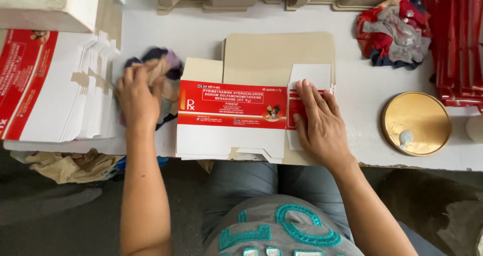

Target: The recorder is manually folding and stacking cardboard medication boxes at a packing table.

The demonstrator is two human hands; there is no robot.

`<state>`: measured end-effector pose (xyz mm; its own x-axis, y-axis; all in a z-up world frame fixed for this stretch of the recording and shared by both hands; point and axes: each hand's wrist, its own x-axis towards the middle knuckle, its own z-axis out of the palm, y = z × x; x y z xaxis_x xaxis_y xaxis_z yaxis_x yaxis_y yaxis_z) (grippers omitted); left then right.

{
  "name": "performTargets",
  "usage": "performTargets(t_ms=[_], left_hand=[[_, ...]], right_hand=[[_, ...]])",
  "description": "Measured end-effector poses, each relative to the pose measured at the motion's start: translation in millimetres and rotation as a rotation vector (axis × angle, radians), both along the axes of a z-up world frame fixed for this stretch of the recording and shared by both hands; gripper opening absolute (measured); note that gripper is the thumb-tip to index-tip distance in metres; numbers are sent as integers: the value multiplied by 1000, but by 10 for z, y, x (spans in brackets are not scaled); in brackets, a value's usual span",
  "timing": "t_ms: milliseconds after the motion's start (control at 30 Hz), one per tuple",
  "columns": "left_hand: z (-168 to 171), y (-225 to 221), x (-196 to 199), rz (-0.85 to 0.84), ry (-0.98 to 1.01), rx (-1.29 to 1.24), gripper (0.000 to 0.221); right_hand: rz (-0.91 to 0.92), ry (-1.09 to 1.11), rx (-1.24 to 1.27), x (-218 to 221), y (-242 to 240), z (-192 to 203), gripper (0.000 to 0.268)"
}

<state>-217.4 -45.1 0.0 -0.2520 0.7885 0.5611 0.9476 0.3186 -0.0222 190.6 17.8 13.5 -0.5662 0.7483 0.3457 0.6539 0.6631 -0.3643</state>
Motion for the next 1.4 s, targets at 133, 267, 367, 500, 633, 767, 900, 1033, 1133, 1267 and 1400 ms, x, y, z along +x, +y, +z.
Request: performTargets(t_ms=[133,267,367,500,633,767,900,1033,1133,1267,1400], left_hand=[[383,44,100,-36,-381,-94,26],[1028,186,998,-270,-440,-12,28],[868,356,1984,-411,-580,-411,39],[279,358,2368,-566,-218,-249,64],[322,347,2394,-545,-244,-364,62],[306,246,2492,-496,-56,-448,61],[374,19,2553,-483,27,-470,60],[395,-190,2627,-472,90,-486,59],[430,-301,2664,-484,52,-509,63],[481,-404,2626,-559,-113,-533,64],[738,-453,2255,-715,-221,-583,49]], right_hand=[[25,23,5,26,-51,-19,65],[26,27,30,22,14,17,65],[14,46,14,19,-1,-23,65],[-13,69,17,5,4,-26,62],[21,56,5,40,-18,-30,61],[13,55,32,35,19,-62,65],[4,57,16,36,-2,-44,67],[-2,43,39,33,-5,-54,65],[-1,45,37,24,-27,-34,65],[-3,46,36,29,-43,-40,65],[6,43,28,46,-49,-36,64]])
